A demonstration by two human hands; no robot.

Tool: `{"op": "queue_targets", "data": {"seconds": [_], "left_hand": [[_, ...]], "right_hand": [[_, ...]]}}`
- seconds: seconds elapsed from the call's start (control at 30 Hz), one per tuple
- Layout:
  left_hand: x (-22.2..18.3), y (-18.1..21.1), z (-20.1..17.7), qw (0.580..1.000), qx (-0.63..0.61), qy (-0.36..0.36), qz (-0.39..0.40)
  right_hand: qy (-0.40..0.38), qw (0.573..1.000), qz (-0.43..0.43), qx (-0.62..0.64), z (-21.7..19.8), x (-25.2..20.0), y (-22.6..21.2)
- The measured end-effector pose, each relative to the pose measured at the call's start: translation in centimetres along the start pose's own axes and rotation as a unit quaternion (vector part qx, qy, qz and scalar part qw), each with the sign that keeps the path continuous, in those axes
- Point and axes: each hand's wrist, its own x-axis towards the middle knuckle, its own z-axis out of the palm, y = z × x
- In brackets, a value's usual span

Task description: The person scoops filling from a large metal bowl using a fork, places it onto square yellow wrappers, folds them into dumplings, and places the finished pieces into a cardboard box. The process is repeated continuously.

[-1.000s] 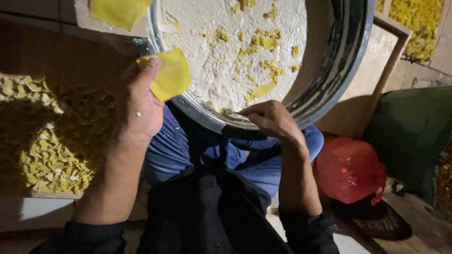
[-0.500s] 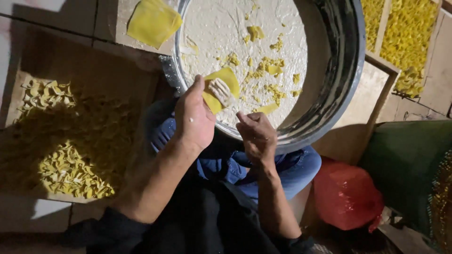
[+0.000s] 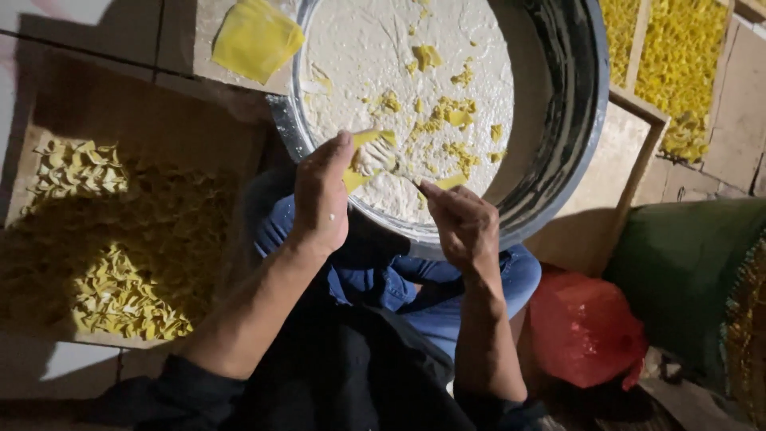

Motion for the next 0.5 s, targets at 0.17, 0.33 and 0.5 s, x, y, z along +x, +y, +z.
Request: {"op": "queue_targets", "data": {"seconds": [0.17,0.33,0.5], "left_hand": [[1.0,-1.5,-0.8,0.998,-0.064,0.015,-0.012],[-0.3,1.9,0.7,0.998,-0.055,0.000,0.002],[-1.7,2.6,1.9,0.998,-0.051,-0.024,0.031]], "right_hand": [[-0.027,0.997,0.071,-0.015,-1.0,-0.8,-0.6],[-0.019,0.986,0.163,-0.012,-1.4,-1.1,-3.6],[-0.051,0.981,0.161,0.096,1.1,-1.1,-2.4]]}}
